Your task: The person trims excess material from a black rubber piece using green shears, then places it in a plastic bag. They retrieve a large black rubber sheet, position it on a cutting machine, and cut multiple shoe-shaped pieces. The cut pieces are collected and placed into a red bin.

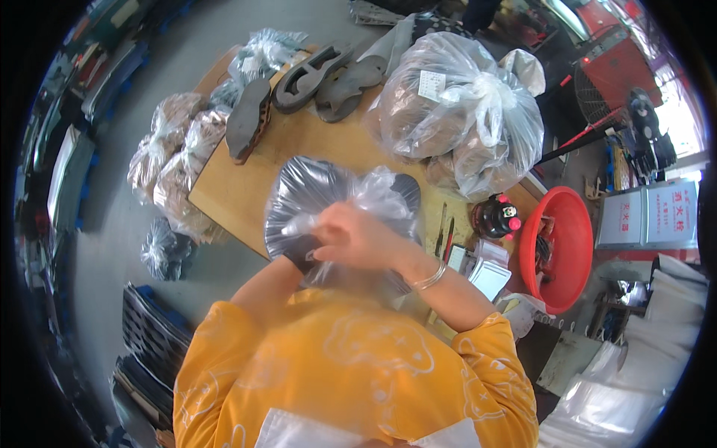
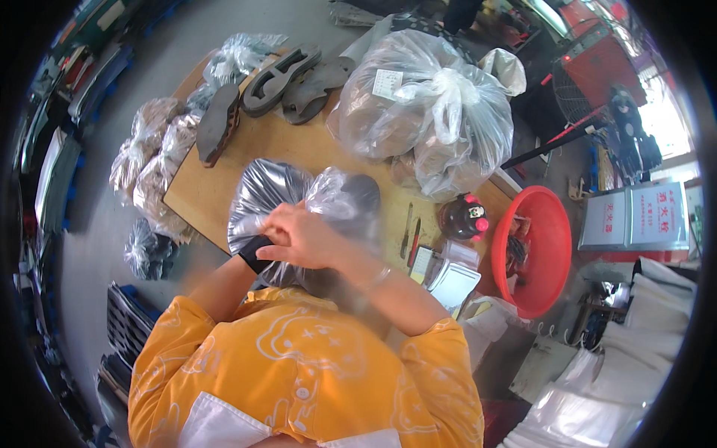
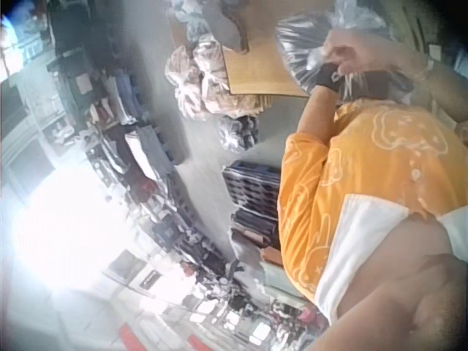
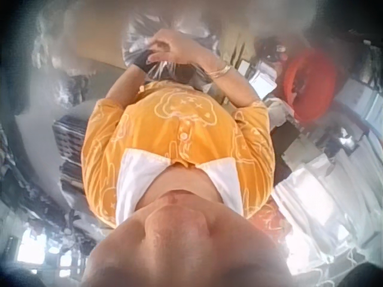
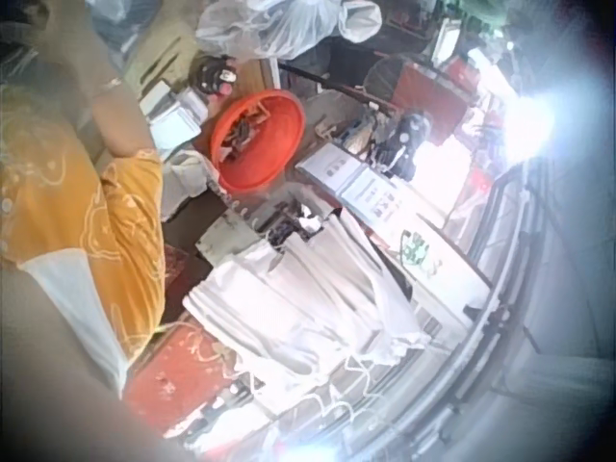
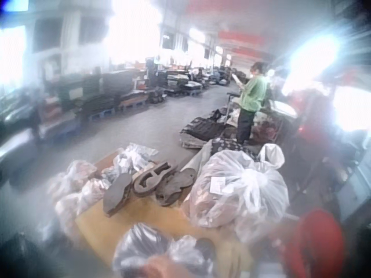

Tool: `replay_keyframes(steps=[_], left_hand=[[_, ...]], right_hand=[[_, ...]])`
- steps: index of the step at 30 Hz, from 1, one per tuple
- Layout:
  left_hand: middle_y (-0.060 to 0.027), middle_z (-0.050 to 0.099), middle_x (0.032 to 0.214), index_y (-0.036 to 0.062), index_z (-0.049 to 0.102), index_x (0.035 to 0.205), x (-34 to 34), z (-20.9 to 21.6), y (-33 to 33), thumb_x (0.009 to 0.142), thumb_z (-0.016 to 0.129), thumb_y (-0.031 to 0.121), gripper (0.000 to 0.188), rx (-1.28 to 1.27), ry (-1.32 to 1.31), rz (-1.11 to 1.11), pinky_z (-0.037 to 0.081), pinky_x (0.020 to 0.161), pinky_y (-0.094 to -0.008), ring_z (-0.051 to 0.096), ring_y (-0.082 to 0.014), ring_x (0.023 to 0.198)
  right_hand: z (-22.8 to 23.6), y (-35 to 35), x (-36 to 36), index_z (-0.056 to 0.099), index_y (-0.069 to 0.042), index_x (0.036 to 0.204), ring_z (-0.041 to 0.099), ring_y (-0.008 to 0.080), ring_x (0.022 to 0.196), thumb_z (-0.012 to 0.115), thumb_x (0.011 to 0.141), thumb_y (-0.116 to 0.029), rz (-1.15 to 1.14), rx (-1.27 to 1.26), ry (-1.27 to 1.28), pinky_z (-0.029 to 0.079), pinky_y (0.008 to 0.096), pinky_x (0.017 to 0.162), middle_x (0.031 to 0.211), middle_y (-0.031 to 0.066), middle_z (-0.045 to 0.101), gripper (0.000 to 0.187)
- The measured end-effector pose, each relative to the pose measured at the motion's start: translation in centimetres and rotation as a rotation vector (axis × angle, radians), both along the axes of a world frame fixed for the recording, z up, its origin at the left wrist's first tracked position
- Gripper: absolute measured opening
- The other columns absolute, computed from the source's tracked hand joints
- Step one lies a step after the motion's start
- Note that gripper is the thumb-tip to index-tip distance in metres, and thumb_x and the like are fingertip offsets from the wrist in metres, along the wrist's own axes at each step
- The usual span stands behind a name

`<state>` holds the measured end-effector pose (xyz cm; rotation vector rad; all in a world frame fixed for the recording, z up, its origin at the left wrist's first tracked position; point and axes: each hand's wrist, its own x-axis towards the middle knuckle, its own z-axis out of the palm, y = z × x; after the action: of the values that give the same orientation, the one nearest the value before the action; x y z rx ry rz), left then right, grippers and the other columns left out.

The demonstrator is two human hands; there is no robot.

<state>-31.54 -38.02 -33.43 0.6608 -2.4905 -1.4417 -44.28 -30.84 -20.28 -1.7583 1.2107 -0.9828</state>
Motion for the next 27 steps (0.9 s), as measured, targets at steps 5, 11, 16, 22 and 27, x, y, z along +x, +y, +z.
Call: replay_keyframes(steps=[5,11,16,22,27], left_hand=[[-0.0166,0.053,0.123,0.0037,0.033,0.133,0.1,-3.2,-2.8,0.089,0.056,0.028,0.056,0.239,0.197,-0.091,0.046,0.089,-0.0365,0.056,-0.0247,0.109],[-0.0182,0.061,0.09,0.0053,0.044,0.109,-1.3,4.0,-0.7,0.09,0.053,0.038,0.039,0.108,0.099,0.14,0.048,0.073,-0.0391,0.062,-0.0313,0.086],[-0.0102,0.063,0.082,0.0085,0.051,0.107,-0.7,6.7,0.2,0.09,0.05,0.041,0.036,-0.457,0.074,0.133,0.047,0.074,-0.0381,0.063,-0.0315,0.073],[-0.0048,0.065,0.08,0.0079,0.064,0.102,0.6,3.3,-1.4,0.095,0.042,0.042,0.041,-0.219,0.156,-0.019,0.045,0.075,-0.0315,0.062,-0.0215,0.074],[-0.0097,0.066,0.092,-0.0014,0.06,0.116,1.7,2.5,-1.0,0.094,0.051,0.031,0.041,0.469,0.175,0.125,0.047,0.07,-0.0277,0.061,-0.0144,0.077]], right_hand=[[-3.9,-0.3,-3.0,0.052,-0.01,0.119,0.057,0.0263,0.098,0.069,0.073,-0.038,-0.134,-0.191,0.804,0.042,0.0429,0.083,0.104,0.0094,0.059,0.057],[-7.8,0.2,-4.8,0.053,-0.011,0.116,0.062,0.0296,0.081,0.062,0.08,-0.041,-0.218,-0.113,0.823,0.049,0.0389,0.066,0.094,0.0113,0.062,0.048],[-5.8,1.1,-5.3,0.064,-0.01,0.084,0.061,0.0279,0.071,0.057,0.083,-0.043,-0.162,-0.142,0.886,0.049,0.0394,0.061,0.076,0.0088,0.056,0.034],[0.8,1.0,-3.8,0.066,-0.01,0.074,0.063,0.0275,0.071,0.057,0.082,-0.038,-0.124,-0.053,1.183,0.049,0.04,0.061,0.073,0.0107,0.063,0.031],[2.8,3.7,-0.7,0.067,-0.009,0.076,0.064,0.0313,0.071,0.054,0.084,-0.03,-0.273,-0.041,0.973,0.049,0.0451,0.061,0.073,0.0143,0.065,0.026]])
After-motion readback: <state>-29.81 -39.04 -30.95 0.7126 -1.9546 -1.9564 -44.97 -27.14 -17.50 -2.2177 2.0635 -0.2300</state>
